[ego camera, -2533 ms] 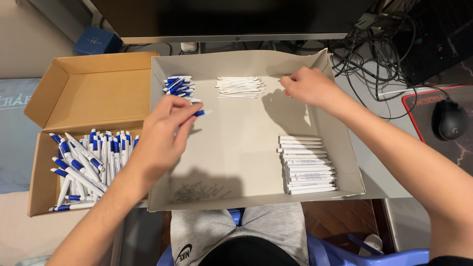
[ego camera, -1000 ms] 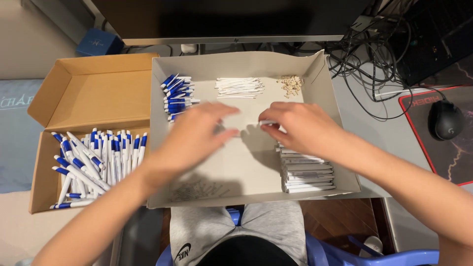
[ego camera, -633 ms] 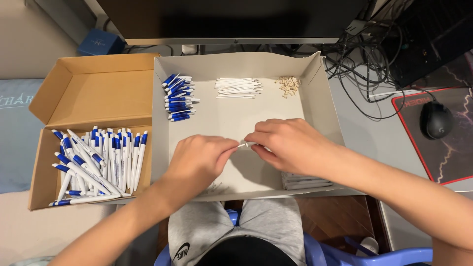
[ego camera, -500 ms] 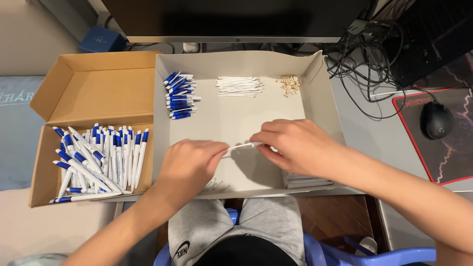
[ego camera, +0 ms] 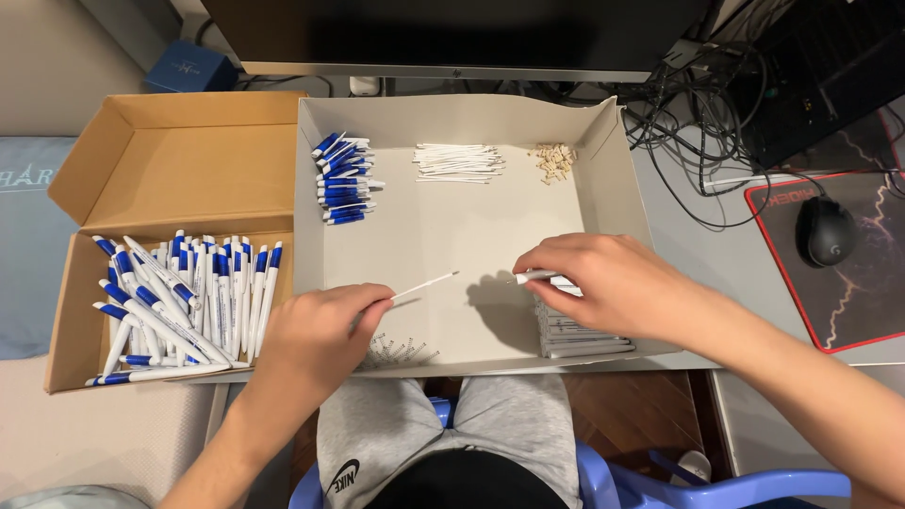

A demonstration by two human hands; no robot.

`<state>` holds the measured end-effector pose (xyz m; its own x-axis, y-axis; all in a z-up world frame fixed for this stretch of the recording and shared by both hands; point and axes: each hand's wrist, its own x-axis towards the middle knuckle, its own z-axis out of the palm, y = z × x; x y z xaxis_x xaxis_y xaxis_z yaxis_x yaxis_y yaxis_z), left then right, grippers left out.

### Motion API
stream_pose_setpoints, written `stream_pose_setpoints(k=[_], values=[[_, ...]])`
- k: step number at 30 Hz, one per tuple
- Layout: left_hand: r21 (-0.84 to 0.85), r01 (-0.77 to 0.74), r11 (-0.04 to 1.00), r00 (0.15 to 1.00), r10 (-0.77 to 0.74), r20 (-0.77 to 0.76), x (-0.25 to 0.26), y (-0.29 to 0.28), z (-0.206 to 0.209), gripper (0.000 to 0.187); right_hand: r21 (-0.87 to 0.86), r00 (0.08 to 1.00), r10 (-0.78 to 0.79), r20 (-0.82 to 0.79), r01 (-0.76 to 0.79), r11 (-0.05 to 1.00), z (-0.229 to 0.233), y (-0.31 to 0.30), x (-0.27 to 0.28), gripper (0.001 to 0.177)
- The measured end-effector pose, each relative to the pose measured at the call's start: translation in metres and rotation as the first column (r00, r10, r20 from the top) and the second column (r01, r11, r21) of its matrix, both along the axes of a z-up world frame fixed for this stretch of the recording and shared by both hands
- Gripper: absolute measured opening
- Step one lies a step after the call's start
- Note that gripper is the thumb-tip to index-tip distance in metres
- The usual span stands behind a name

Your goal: Assembling pens from individual components including barrels, ink refills, and caps.

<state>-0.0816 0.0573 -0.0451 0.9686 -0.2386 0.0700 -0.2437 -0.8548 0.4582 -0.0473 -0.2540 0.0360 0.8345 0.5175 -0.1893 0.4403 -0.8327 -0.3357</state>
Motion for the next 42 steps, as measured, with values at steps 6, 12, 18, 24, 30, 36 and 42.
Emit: stream_pose_setpoints(k=[6,12,18,24,30,36,42], values=[[-0.523,-0.001,0.852,0.967,-0.133,-0.217,0.002,-0.014,0.009,0.007,0.051,0.999,0.051,0.01,-0.052,0.997,-0.005,0.006,-0.004,0.011],[-0.692,0.065,0.719,0.957,-0.241,-0.161,0.002,-0.047,0.025,0.004,0.112,0.985,0.17,0.015,-0.171,0.979,-0.003,0.025,-0.009,0.011],[-0.714,0.021,0.7,0.914,-0.302,-0.27,0.005,-0.051,0.023,0.005,0.106,0.983,0.184,0.008,-0.183,0.977,-0.001,0.029,-0.012,0.014],[-0.685,0.038,0.728,0.923,-0.288,-0.255,0.012,-0.049,0.009,0.007,0.1,0.983,0.182,0.011,-0.182,0.978,-0.008,0.025,-0.009,0.016],[-0.607,-0.061,0.793,0.962,-0.115,-0.247,0.017,-0.024,0.009,0.012,0.018,0.999,0.021,-0.039,-0.021,1.0,-0.017,-0.014,0.01,0.013],[-0.515,-0.134,0.846,0.968,0.0,-0.251,0.013,-0.005,0.016,0.01,-0.205,0.996,0.049,-0.072,-0.063,0.977,-0.026,-0.03,0.011,0.011],[-0.468,-0.149,0.871,0.953,-0.001,-0.305,0.01,-0.002,0.022,0.009,-0.329,0.995,0.042,-0.09,-0.069,0.942,-0.046,-0.034,0.009,0.013]])
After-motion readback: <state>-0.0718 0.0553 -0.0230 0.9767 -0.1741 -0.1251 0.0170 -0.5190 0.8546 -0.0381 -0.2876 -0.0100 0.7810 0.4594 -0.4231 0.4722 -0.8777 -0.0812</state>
